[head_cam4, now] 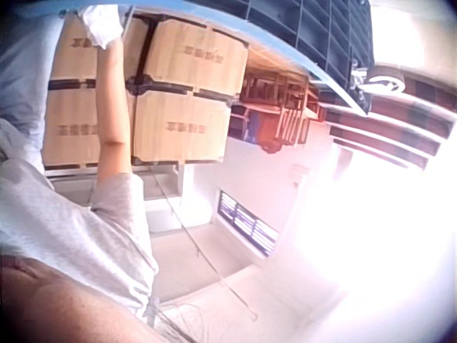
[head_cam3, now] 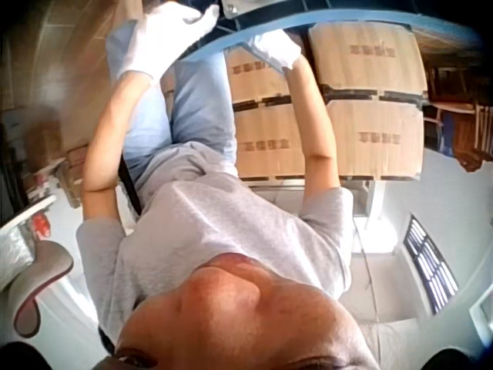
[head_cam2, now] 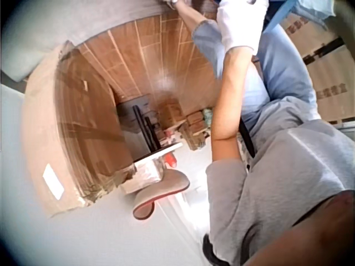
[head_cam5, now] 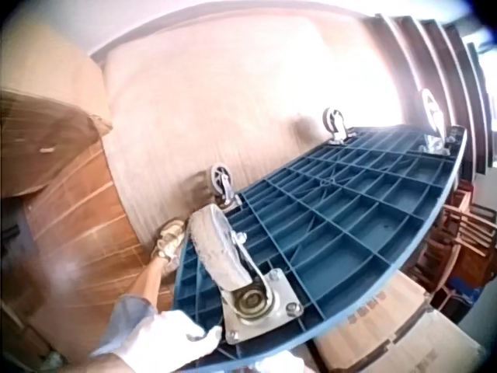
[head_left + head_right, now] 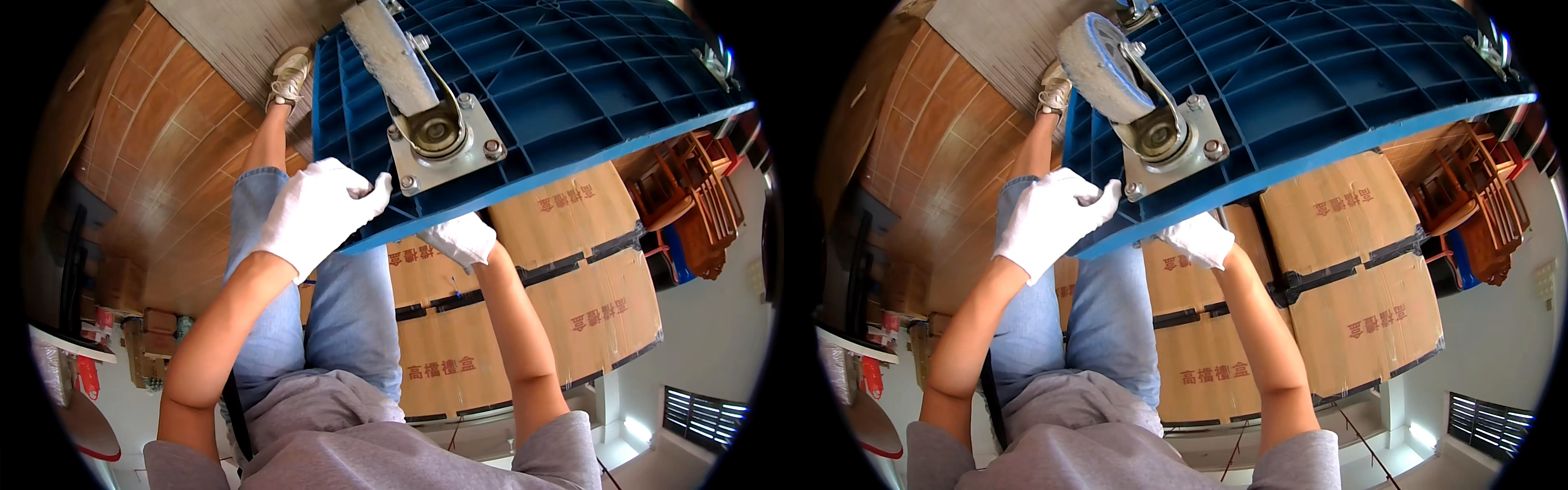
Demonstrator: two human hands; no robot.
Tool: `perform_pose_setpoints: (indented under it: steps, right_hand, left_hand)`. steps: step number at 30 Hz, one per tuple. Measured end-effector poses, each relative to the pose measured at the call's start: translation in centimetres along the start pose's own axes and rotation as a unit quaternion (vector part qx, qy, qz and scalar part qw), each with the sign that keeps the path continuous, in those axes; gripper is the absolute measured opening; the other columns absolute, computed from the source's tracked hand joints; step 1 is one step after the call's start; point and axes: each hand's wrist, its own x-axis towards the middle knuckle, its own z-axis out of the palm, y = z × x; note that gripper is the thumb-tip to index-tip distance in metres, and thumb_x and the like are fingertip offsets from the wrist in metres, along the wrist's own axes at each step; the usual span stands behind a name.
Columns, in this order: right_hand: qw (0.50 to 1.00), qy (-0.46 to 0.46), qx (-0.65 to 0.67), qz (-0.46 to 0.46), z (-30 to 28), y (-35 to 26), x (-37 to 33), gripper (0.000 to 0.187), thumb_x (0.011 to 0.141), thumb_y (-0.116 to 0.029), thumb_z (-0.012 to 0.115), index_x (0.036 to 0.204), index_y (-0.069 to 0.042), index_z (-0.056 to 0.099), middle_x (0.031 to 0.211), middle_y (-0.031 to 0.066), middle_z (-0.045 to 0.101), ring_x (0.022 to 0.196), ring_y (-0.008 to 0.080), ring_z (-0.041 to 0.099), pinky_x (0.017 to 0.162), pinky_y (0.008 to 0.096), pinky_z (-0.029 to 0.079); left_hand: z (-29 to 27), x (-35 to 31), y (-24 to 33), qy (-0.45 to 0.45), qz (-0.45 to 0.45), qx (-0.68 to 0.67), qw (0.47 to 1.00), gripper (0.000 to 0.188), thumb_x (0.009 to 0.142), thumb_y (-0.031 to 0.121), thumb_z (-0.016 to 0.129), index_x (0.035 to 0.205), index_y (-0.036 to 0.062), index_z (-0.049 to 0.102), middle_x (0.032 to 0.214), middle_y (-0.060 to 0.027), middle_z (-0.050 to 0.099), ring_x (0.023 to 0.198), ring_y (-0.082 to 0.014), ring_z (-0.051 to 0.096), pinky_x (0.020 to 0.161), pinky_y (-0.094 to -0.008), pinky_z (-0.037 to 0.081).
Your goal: The person puts on white gloves and assembles a blue hand truck. They attach the metal handle frame to the blue plastic base, securing it with pins and tightening the locking mechanisms on both sides.
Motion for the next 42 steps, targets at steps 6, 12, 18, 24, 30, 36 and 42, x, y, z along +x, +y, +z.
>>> perform_pose_setpoints:
  steps: [6,12,18,24,30,36,42]
  right_hand:
    - [0.973,0.096,-0.081,-0.193,0.9,1.6,0.5,0.011,0.084,-0.005,0.058,0.094,-0.002,0.060,0.091,0.0129,0.061,0.087,0.0303,0.061,0.076,0.0373,0.050]
    - [0.956,0.044,-0.178,-0.229,0.1,1.5,0.3,0.014,0.085,-0.003,0.055,0.098,-0.001,0.059,0.095,0.0149,0.061,0.093,0.0311,0.060,0.082,0.0373,0.050]
    - [0.975,0.054,-0.074,-0.204,0.4,2.1,0.5,0.018,0.083,-0.003,0.062,0.102,-0.002,0.063,0.098,0.0143,0.062,0.093,0.0294,0.060,0.083,0.0359,0.051]
    - [0.994,0.001,0.039,-0.100,-0.3,0.9,0.9,0.022,0.088,-0.009,0.062,0.109,-0.002,0.062,0.103,0.0127,0.064,0.092,0.0228,0.061,0.083,0.0330,0.051]
    - [0.970,-0.026,-0.116,-0.211,-0.8,1.6,1.6,0.024,0.080,-0.002,0.064,0.104,-0.003,0.066,0.099,0.0141,0.065,0.092,0.0293,0.063,0.081,0.0346,0.053]
    - [0.974,0.001,0.169,-0.149,0.1,1.0,2.4,0.019,0.087,-0.009,0.062,0.105,-0.004,0.067,0.099,0.0102,0.067,0.089,0.0201,0.064,0.077,0.0307,0.053]
    - [0.964,0.185,0.109,-0.158,1.4,0.7,1.8,0.013,0.085,-0.015,0.066,0.089,-0.003,0.068,0.074,0.0152,0.066,0.064,0.0289,0.064,0.061,0.0369,0.052]
  left_hand:
    - [-0.6,0.6,-1.9,-0.041,-0.017,-0.039,0.998,0.043,0.088,0.047,0.062,0.082,0.0055,0.072,0.076,-0.0044,0.064,0.064,-0.0119,0.058,0.062,-0.0254,0.046]
    - [-2.4,1.2,0.4,-0.064,-0.190,-0.044,0.979,0.049,0.089,0.050,0.060,0.079,0.0027,0.070,0.071,-0.0077,0.060,0.066,-0.0109,0.055,0.065,-0.0254,0.045]
    - [-2.0,0.8,2.9,-0.134,-0.179,0.058,0.973,0.050,0.089,0.050,0.060,0.073,0.0035,0.069,0.065,-0.0083,0.057,0.064,-0.0163,0.058,0.064,-0.0293,0.047]
    - [-0.5,0.6,1.7,-0.075,-0.099,0.137,0.983,0.053,0.090,0.055,0.055,0.081,0.0060,0.073,0.070,-0.0086,0.062,0.066,-0.0192,0.061,0.065,-0.0322,0.049]
    - [-0.2,0.5,1.7,-0.033,-0.102,0.044,0.993,0.051,0.086,0.050,0.065,0.083,-0.0005,0.071,0.081,-0.0109,0.065,0.075,-0.0192,0.064,0.072,-0.0312,0.049]
    - [-0.3,0.5,2.6,-0.041,-0.121,0.066,0.990,0.043,0.089,0.042,0.063,0.086,-0.0011,0.069,0.084,-0.0096,0.064,0.078,-0.0182,0.063,0.072,-0.0296,0.047]
    - [-0.1,0.1,2.3,-0.031,-0.124,0.100,0.987,0.052,0.087,0.050,0.063,0.090,-0.0004,0.071,0.086,-0.0110,0.064,0.076,-0.0201,0.062,0.074,-0.0308,0.048]
